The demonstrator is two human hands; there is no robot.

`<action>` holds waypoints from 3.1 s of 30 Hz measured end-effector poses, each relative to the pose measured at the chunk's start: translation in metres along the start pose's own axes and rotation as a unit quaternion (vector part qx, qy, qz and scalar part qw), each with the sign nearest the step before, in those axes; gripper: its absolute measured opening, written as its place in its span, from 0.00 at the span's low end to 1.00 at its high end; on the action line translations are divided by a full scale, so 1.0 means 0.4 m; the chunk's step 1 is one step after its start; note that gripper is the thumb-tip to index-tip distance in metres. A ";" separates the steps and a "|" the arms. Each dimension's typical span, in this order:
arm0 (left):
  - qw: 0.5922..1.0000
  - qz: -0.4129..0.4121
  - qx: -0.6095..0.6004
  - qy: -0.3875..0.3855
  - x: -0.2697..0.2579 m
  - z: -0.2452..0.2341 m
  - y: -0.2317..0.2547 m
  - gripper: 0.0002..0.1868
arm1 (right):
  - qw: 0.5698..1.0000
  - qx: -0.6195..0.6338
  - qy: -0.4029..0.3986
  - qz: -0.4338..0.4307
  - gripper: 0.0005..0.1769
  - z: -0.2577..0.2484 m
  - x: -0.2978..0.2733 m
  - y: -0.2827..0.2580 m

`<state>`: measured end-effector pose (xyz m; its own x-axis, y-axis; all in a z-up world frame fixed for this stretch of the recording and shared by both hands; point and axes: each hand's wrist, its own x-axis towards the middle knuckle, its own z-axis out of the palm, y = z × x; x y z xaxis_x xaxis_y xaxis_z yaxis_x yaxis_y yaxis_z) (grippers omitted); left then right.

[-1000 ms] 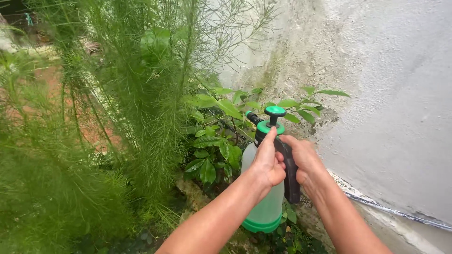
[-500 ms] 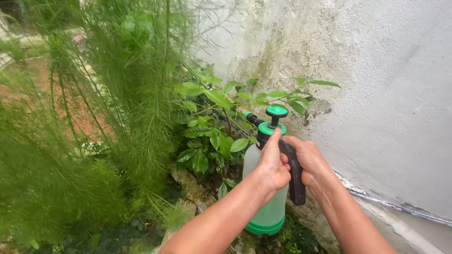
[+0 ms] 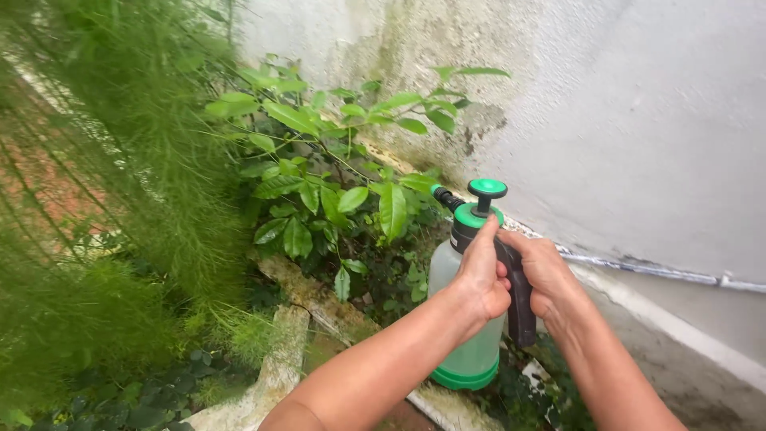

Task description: Spraying water or pesticide on garden plants using a pressurized hand sprayer.

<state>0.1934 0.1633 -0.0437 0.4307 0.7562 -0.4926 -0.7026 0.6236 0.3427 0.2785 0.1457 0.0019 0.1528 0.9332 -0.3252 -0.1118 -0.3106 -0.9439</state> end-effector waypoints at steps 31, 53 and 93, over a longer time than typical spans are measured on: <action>0.993 -0.039 -0.018 0.109 0.070 -0.332 -0.054 0.32 | 0.997 0.012 -0.025 0.070 0.16 0.107 0.023 0.297; 0.987 -0.126 0.038 0.095 0.102 -0.320 -0.206 0.23 | 0.988 0.009 0.099 0.117 0.17 -0.030 -0.021 0.376; 0.963 -0.201 0.163 0.080 0.090 -0.295 -0.397 0.19 | 0.976 0.059 0.172 0.123 0.17 -0.197 -0.124 0.477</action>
<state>0.2536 0.0679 -0.2103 0.5198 0.4164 -0.7459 -0.2712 0.9084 0.3181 0.3269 0.0259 -0.1665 0.4258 0.7107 -0.5600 -0.2957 -0.4756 -0.8285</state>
